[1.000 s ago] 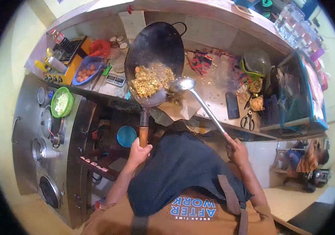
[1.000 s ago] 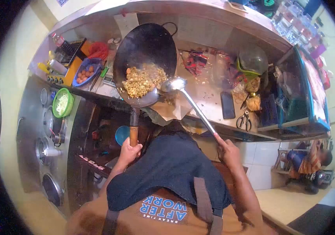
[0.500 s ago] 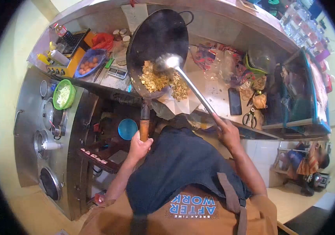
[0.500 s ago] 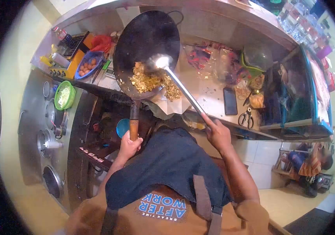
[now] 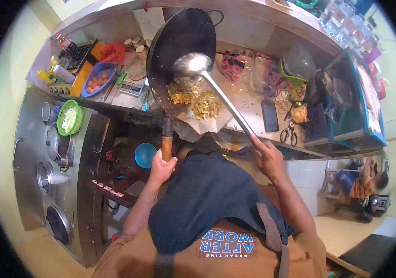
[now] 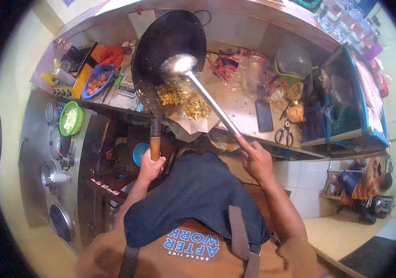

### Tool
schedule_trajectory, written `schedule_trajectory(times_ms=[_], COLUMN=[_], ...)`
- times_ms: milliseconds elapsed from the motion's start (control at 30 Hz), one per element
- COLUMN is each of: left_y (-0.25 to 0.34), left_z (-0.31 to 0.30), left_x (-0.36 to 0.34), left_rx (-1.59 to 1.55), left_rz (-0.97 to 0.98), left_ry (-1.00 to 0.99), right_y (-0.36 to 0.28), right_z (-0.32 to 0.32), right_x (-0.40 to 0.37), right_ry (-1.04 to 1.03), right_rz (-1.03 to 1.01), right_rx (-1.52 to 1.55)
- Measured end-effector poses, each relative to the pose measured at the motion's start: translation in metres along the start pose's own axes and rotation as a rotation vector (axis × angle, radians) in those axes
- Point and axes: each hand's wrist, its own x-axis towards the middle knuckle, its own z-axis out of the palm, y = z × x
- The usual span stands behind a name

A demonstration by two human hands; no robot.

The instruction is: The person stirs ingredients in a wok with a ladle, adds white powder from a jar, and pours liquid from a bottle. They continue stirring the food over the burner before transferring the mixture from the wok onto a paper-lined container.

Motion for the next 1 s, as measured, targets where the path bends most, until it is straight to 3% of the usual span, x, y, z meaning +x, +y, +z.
schedule_trajectory(times_ms=[167, 367, 467, 633, 667, 767, 1000], left_y=[-0.006, -0.010, -0.019, -0.024, -0.011, -0.020, -0.040], left_z=[0.003, 0.001, 0.000, -0.003, -0.003, -0.003, -0.009], left_x=[0.007, 0.013, 0.016, 0.018, 0.014, 0.019, 0.030], left_rx=[0.024, 0.060, 0.099, 0.104, 0.109, 0.184, 0.177], left_rz=[0.042, 0.084, 0.126, 0.110, 0.022, 0.112, 0.119], left_ry=[0.039, 0.082, 0.123, 0.128, 0.118, 0.158, 0.174], right_y=[0.006, 0.036, 0.043, 0.013, 0.006, 0.014, 0.031], right_z=[0.019, 0.010, 0.008, 0.003, 0.004, 0.020, 0.007], right_x=[0.009, -0.013, -0.018, 0.018, 0.028, 0.033, -0.015], right_ry=[-0.025, -0.146, -0.105, -0.038, -0.042, -0.105, -0.103], right_rz=[-0.087, 0.059, 0.081, 0.088, 0.076, 0.088, 0.064], right_rx=[-0.090, -0.113, -0.097, 0.077, 0.073, -0.011, 0.027])
